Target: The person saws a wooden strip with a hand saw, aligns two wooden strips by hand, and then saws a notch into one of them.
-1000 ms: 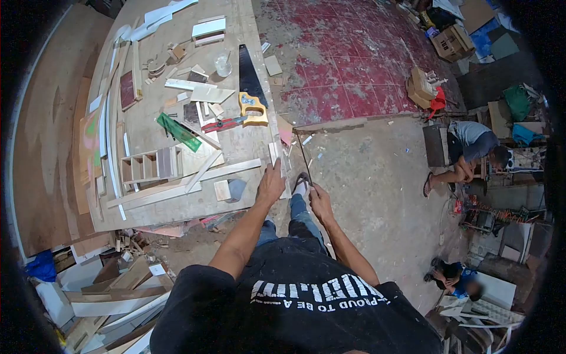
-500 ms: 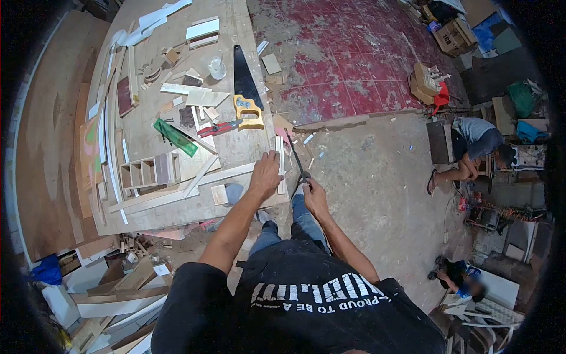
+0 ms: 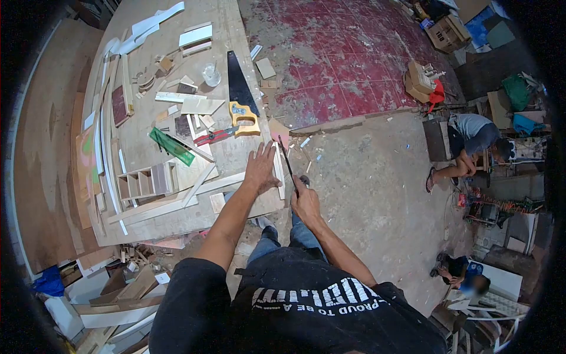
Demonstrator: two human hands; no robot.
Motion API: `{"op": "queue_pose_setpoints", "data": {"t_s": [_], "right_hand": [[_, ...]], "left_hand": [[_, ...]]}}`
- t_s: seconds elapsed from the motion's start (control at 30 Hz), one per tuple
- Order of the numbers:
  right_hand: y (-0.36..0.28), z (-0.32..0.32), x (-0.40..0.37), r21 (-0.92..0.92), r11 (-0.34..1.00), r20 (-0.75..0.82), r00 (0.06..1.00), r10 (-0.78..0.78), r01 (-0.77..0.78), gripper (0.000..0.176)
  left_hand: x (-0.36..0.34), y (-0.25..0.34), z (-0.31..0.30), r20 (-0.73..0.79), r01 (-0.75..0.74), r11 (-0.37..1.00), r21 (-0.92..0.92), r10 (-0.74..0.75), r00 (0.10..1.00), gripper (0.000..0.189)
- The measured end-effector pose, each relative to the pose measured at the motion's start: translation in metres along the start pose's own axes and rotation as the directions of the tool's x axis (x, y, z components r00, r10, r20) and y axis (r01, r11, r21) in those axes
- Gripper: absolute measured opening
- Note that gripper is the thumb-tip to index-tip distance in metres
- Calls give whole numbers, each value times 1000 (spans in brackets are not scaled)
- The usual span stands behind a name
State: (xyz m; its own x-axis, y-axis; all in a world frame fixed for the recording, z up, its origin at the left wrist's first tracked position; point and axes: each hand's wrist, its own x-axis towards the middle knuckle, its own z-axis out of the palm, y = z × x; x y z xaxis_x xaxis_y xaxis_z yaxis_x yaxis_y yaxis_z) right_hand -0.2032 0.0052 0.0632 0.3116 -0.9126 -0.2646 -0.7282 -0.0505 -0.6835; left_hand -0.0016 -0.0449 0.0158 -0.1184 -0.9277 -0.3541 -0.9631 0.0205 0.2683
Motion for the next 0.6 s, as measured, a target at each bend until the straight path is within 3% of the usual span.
{"op": "queue_pose_setpoints", "data": {"t_s": [0.23, 0.6], "right_hand": [[-14, 5, 2, -165, 985, 70, 997, -33, 44, 55], [-28, 12, 5, -360, 933, 119, 993, 22, 22, 56]], "left_hand": [[-8, -11, 17, -130, -34, 993, -117, 19, 991, 142], [-7, -15, 20, -92, 6, 988, -156, -21, 996, 142]]}}
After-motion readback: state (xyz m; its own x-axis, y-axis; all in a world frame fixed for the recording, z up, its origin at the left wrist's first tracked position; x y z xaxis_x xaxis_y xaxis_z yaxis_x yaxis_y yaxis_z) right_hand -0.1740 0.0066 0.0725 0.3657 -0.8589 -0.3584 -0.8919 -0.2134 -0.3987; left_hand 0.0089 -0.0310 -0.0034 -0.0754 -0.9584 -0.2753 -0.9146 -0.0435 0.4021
